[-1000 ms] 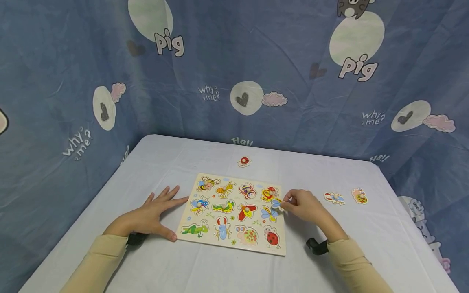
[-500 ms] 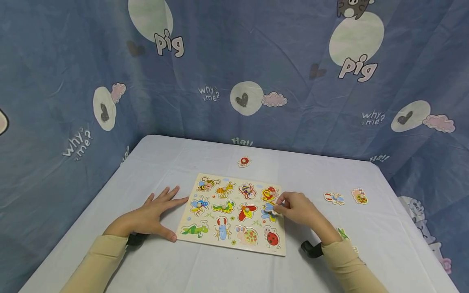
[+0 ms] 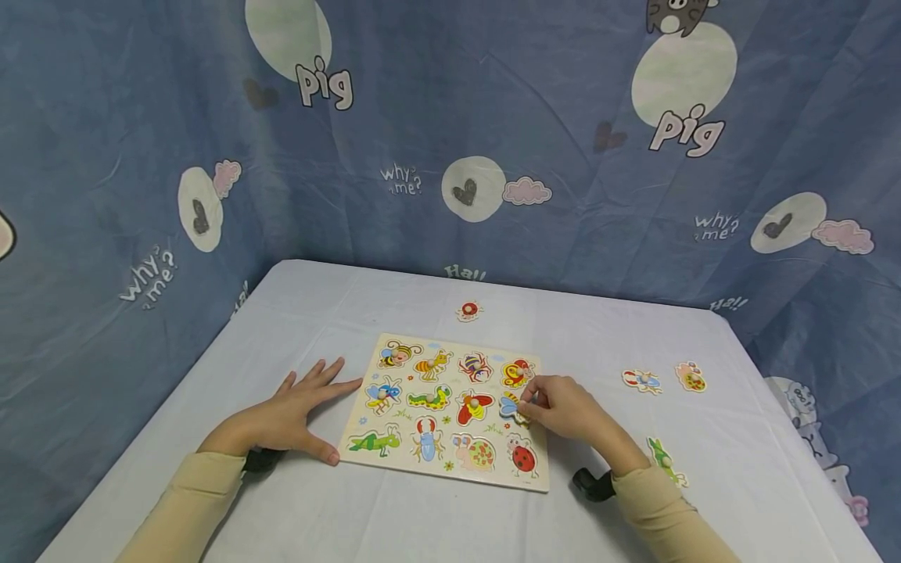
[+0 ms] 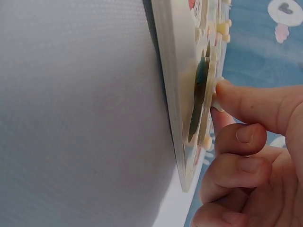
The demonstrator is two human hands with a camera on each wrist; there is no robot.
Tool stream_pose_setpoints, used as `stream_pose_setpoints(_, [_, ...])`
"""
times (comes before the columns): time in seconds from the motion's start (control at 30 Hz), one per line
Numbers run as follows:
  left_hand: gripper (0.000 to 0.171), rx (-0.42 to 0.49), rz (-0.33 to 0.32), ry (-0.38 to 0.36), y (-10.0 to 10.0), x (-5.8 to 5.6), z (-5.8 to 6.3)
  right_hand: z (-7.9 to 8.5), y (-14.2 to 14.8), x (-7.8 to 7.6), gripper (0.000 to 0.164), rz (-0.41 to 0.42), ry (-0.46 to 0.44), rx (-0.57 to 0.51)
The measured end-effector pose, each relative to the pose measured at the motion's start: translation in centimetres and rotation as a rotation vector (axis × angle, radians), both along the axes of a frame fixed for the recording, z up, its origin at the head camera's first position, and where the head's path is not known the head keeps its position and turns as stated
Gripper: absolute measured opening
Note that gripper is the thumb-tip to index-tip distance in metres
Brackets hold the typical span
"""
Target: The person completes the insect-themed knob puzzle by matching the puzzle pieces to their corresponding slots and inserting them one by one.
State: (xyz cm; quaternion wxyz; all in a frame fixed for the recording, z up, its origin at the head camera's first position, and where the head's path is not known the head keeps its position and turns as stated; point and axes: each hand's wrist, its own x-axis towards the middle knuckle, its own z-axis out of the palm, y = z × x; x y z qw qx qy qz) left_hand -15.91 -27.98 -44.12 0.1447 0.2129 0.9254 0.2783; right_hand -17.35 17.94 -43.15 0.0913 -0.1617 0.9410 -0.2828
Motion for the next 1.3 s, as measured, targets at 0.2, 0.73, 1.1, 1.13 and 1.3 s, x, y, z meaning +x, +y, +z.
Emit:
stream_pose_setpoints(0.2, [0.121, -0.002, 0.000, 0.002, 0.10, 0.08, 0.12, -0.21, 0.00, 0.04, 0.011, 0.025, 0.007, 0.004])
stream_pose_setpoints(0.73, [0.121, 0.003, -0.001, 0.000, 0.14, 0.16, 0.21, -0.11, 0.11, 0.42, 0.012, 0.021, -0.012, 0.008])
stream_pose_setpoints(1.1, [0.122, 0.000, 0.002, -0.001, 0.27, 0.25, 0.49, -0.17, 0.20, 0.40, 0.013, 0.017, -0.027, 0.018])
stream_pose_setpoints(1.13, [0.122, 0.000, 0.003, -0.003, 0.27, 0.24, 0.47, -0.23, 0.21, 0.40, 0.013, 0.015, -0.029, 0.019])
stream_pose_setpoints(1.3, [0.121, -0.004, 0.005, -0.006, 0.28, 0.14, 0.39, -0.35, 0.20, 0.38, 0.013, 0.011, -0.030, 0.017])
